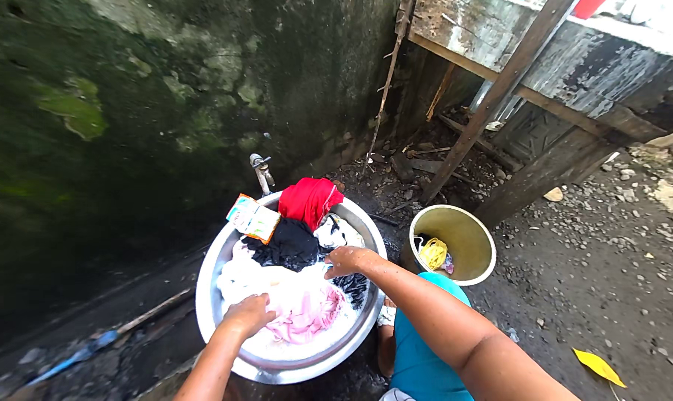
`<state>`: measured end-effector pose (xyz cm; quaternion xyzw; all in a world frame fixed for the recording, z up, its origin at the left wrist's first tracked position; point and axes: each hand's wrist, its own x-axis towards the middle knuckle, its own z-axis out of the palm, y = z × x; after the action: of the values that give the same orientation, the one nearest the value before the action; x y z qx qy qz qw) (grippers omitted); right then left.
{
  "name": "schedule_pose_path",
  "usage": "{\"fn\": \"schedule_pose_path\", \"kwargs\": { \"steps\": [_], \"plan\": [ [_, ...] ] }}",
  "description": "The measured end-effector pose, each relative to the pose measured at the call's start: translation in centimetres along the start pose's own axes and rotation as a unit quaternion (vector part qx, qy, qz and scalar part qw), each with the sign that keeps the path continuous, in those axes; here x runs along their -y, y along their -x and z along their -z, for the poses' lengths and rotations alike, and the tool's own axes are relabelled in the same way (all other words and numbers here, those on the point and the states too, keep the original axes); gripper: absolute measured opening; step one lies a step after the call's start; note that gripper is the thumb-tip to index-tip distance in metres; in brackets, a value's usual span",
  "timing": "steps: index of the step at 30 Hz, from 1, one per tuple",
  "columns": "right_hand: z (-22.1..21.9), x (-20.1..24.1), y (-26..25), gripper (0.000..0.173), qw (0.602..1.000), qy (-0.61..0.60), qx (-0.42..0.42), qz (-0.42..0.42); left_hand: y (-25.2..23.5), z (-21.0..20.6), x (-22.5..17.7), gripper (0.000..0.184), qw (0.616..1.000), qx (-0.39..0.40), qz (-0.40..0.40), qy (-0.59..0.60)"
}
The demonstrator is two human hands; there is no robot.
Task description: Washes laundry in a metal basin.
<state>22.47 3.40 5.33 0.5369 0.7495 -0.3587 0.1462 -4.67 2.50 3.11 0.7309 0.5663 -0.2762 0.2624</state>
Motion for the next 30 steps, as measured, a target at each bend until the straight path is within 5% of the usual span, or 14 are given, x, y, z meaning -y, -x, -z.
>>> {"fn": "schedule_pose_path", "kwargs": {
  "steps": [30],
  "plan": [
    [-0.06,0.01,-0.09,0.051,1.000,0.000,0.002,-0.001,-0.19,-0.15,0.03,0.057,1.000,0.008,0.001,0.001]
  ]
}}
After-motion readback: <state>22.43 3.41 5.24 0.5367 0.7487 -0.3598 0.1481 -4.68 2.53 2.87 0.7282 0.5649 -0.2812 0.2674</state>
